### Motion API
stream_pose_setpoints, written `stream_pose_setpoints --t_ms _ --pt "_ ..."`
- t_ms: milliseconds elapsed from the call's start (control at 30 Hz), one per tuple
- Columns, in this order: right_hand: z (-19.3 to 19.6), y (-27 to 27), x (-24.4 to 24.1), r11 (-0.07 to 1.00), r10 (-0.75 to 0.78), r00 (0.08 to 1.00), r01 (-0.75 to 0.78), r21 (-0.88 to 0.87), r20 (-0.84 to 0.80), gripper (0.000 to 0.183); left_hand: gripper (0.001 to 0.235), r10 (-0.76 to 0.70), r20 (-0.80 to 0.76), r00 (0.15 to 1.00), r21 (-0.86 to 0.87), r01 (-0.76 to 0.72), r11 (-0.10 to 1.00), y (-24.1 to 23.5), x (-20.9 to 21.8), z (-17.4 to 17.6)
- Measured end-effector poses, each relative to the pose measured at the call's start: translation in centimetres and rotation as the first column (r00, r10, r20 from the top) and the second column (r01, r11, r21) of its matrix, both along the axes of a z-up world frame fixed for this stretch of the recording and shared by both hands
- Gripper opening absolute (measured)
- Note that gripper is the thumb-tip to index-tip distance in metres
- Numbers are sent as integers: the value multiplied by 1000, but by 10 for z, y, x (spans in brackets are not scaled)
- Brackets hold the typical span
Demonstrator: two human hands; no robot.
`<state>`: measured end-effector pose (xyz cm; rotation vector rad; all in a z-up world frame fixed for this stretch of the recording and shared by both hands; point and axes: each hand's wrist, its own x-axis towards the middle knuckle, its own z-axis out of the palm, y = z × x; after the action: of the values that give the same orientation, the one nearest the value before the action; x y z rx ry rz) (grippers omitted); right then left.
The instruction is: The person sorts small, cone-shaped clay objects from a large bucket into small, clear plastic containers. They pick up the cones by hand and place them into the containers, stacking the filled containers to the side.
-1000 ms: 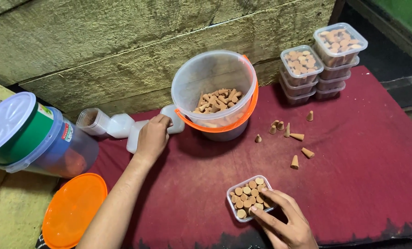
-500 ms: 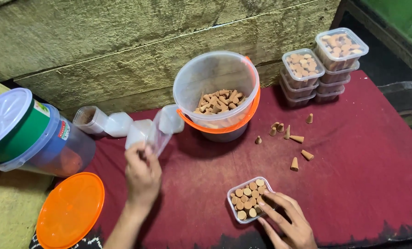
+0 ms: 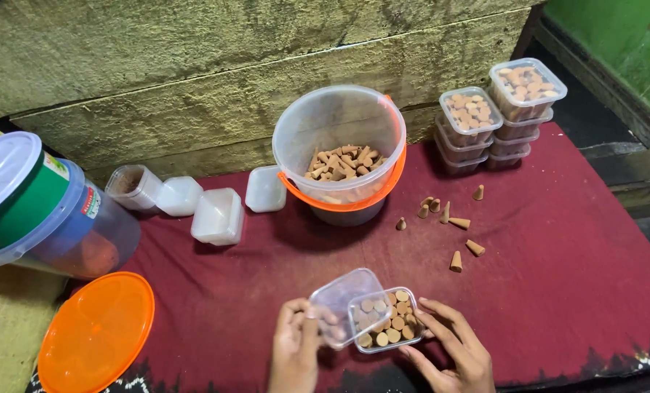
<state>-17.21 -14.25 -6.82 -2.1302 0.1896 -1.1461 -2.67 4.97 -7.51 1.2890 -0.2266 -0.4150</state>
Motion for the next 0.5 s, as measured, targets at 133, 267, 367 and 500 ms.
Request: stream_pose_setpoints --t_ms 133,267,367,500 --pt "1 -1 -2 1000 13 1000 -13 -15 -2 57 12 -43 -66 997 136 51 989 -17 -5 5" --pt "4 -1 -3 997 71 997 -70 25 -19 32 12 -34 -20 999 246 38 968 -24 -8 15" --pt "5 -1 -1 996 85 996 -85 21 -2 24 12 2 8 1000 411 -5 911 -26 -11 34" --pt "4 2 -2 998 59 998 -58 35 -28 21 11 7 47 999 505 -30 863 -29 -12 37"
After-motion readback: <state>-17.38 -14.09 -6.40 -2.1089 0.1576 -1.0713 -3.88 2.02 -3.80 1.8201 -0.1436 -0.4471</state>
